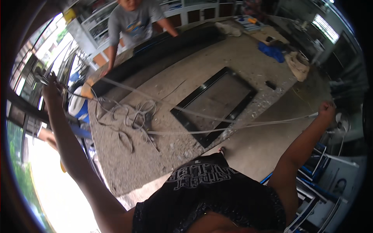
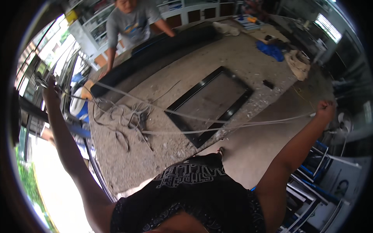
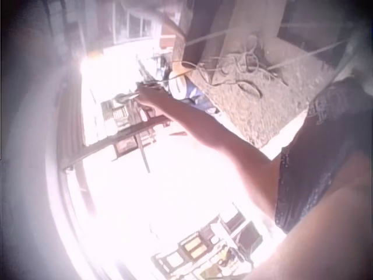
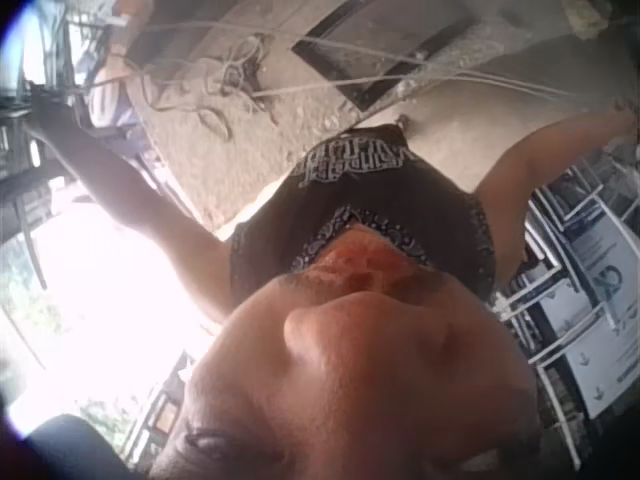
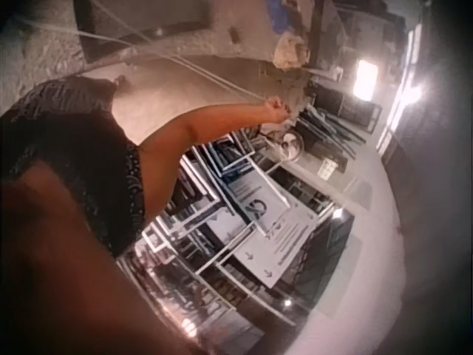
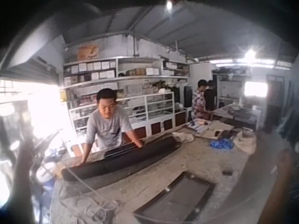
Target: The person uses a spline roller to press a rubber seal into the groove of a black frame and cuts the spline using scissors.
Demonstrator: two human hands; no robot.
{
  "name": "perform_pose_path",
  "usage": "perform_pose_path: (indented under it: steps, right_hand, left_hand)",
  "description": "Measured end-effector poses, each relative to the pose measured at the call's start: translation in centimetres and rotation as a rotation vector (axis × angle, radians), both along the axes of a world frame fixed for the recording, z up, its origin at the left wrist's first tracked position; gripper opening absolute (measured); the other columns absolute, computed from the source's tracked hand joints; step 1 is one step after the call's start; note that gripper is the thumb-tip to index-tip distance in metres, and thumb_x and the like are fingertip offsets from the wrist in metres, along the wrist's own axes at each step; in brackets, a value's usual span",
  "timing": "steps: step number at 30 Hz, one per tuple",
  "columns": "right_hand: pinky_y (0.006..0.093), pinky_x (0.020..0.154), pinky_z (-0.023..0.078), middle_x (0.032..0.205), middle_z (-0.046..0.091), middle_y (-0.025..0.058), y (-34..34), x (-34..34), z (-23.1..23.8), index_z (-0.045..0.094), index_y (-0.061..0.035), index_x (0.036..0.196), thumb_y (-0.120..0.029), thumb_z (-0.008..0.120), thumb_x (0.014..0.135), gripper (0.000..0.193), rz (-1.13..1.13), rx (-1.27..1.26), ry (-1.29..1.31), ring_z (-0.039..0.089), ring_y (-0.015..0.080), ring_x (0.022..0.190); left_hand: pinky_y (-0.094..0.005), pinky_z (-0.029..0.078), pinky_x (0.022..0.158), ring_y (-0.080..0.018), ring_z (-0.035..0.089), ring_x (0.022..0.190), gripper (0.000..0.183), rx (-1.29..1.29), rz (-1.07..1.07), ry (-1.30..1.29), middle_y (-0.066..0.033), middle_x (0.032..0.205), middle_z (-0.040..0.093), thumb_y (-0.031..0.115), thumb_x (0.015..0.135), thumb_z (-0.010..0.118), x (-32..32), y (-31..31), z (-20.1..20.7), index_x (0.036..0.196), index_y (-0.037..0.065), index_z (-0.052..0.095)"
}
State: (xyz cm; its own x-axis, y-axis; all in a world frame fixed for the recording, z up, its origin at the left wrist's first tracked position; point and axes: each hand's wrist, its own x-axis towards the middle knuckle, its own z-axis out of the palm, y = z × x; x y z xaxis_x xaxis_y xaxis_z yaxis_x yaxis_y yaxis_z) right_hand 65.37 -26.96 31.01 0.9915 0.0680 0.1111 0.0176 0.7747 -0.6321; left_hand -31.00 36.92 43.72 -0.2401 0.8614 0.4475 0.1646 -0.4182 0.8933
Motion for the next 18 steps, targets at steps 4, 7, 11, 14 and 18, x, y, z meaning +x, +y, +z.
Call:
perform_pose_path:
  steps: [4, 7, 11, 14, 18]
  right_hand:
    - [0.0220, 0.048, 0.036, 0.067, 0.037, -0.0037, 0.4, -6.7, 4.7, 0.049, -0.0119, 0.087, -0.035, 0.040, 0.105, 0.031, 0.362, 0.153, -0.238, 0.039, 0.0090, 0.061]
    - [0.0238, 0.056, 0.038, 0.067, 0.040, -0.0046, 7.5, -23.0, 8.0, 0.055, -0.0128, 0.092, -0.036, 0.051, 0.101, 0.025, 0.328, 0.222, -0.281, 0.041, 0.0086, 0.061]
    - [0.0286, 0.065, 0.037, 0.068, 0.043, -0.0056, 19.4, -38.8, 1.3, 0.058, -0.0171, 0.092, -0.048, 0.057, 0.094, 0.031, 0.523, 0.214, -0.145, 0.041, 0.0101, 0.062]
    - [0.0310, 0.066, 0.039, 0.071, 0.042, -0.0047, 24.8, -44.0, -4.0, 0.051, -0.0184, 0.095, -0.047, 0.054, 0.096, 0.028, 0.588, 0.200, 0.138, 0.042, 0.0113, 0.066]
    - [0.0261, 0.057, 0.041, 0.064, 0.037, -0.0040, 22.2, -37.2, -10.6, 0.050, -0.0168, 0.085, -0.036, 0.049, 0.101, 0.025, 0.682, 0.392, 0.583, 0.039, 0.0092, 0.056]
  left_hand:
    - [-0.0284, 0.043, 0.048, -0.0097, 0.050, 0.052, 0.024, 0.019, 0.227, 0.494, -0.0026, 0.073, 0.060, 0.027, 0.087, 0.071, 7.0, -4.1, -7.6, 0.100, 0.008, 0.067]
    - [-0.0261, 0.041, 0.047, -0.0073, 0.050, 0.052, 0.023, -0.124, -0.200, 0.396, 0.0006, 0.070, 0.060, 0.027, 0.091, 0.066, 21.8, -14.5, -10.6, 0.104, 0.008, 0.067]
    - [-0.0252, 0.044, 0.049, -0.0070, 0.053, 0.054, 0.022, -0.273, -0.974, 0.156, -0.0017, 0.080, 0.067, 0.016, 0.091, 0.068, 33.6, -26.6, -17.7, 0.110, 0.006, 0.065]
    - [-0.0241, 0.044, 0.047, -0.0081, 0.053, 0.053, 0.021, -0.597, -1.371, 0.031, 0.0015, 0.069, 0.053, 0.022, 0.094, 0.067, 38.7, -33.4, -20.8, 0.095, 0.007, 0.052]
    - [-0.0242, 0.040, 0.044, -0.0072, 0.051, 0.051, 0.018, -0.506, -1.416, 0.171, 0.0022, 0.067, 0.053, 0.013, 0.091, 0.067, 35.8, -31.6, -22.8, 0.087, 0.011, 0.050]
